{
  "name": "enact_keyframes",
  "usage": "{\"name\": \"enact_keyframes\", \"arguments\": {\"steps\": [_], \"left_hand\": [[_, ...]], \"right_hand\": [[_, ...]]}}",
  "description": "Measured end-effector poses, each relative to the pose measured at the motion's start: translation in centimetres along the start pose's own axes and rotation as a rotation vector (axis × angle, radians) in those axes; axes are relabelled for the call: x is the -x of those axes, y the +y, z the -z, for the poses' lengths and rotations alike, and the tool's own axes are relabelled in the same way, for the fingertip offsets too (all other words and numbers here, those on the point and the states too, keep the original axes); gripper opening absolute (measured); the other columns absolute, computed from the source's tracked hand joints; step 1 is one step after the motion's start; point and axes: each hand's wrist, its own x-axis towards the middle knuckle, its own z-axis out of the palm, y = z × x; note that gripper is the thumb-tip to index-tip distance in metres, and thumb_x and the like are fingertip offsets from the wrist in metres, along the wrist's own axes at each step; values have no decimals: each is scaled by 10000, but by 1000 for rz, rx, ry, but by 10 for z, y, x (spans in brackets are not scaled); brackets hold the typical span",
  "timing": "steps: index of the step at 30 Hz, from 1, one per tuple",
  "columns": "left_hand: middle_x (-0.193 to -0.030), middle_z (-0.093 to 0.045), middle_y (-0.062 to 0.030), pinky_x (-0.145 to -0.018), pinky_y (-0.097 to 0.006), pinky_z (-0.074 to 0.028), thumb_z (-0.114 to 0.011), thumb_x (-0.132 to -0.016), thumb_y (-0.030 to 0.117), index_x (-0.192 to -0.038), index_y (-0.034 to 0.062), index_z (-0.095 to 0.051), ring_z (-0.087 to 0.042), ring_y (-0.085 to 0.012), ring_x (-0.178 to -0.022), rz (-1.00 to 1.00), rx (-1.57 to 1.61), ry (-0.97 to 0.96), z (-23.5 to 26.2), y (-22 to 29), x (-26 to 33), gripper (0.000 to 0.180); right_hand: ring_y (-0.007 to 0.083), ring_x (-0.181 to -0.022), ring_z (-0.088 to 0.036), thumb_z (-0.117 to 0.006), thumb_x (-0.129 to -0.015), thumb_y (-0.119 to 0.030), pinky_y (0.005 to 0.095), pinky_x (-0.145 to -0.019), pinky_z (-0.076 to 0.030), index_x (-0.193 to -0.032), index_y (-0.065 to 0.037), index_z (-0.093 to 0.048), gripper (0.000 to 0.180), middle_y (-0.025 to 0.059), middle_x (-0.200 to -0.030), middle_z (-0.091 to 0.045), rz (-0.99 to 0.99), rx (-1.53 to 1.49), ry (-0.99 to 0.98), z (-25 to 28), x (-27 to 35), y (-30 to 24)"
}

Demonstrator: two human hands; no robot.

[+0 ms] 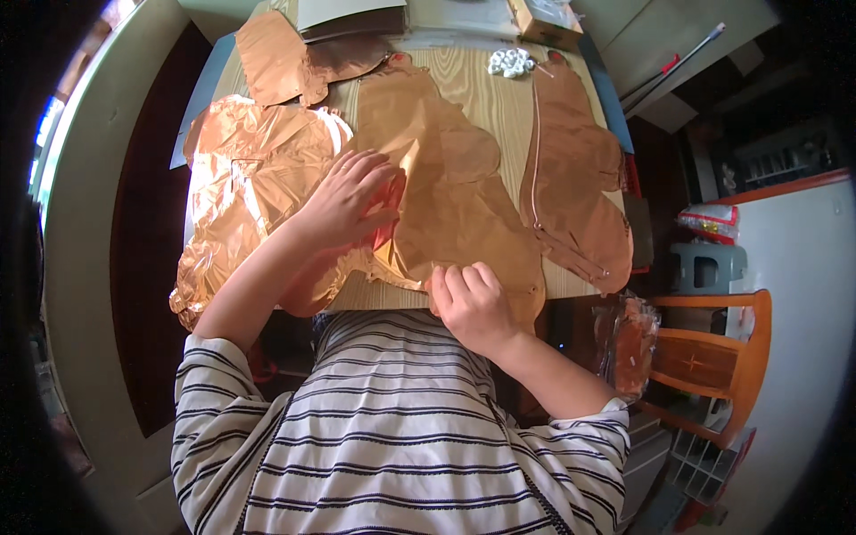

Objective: Folding metallic balloons and inserting them into plastic sleeves with cardboard backings.

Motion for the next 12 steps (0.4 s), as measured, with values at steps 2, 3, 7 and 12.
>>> {"name": "enact_keyframes", "arguments": {"steps": [2,3,7,12], "left_hand": [[-1372,-499,-191,-1130,-478,-336,-734,-832,345,-1342,54,-534,-448,-384,-1324,-14,-20,-29,-4,-2,2,620],[-1375,-499,-189,-1131,-481,-333,-734,-830,345,-1340,56,-539,-444,-383,-1329,-21,-28,-18,-6,-4,5,618],[-1387,-497,-185,-1143,-499,-317,-731,-829,342,-1347,59,-538,-424,-381,-1354,-20,-17,-13,-7,-7,9,621],[-1431,-475,-187,-1176,-534,-272,-723,-834,355,-1365,73,-531,-384,-370,-1406,14,-21,-50,-12,-8,8,632]], "right_hand": [[225,-746,-584,-695,-767,-159,346,-714,-485,-961,36,-662,277,80,-817,-580,-43,-44,-49,13,-3,-6],[228,-752,-591,-706,-755,-179,344,-712,-486,-954,22,-663,287,87,-838,-593,-48,-127,-68,21,-3,-9],[258,-688,-634,-732,-811,-284,367,-658,-509,-871,-42,-697,252,112,-827,-663,-334,-500,-258,40,36,-21],[241,-671,-708,-631,-977,-428,350,-649,-551,-954,-77,-756,373,96,-828,-753,-1346,-1280,-343,-6,100,-25]]}}
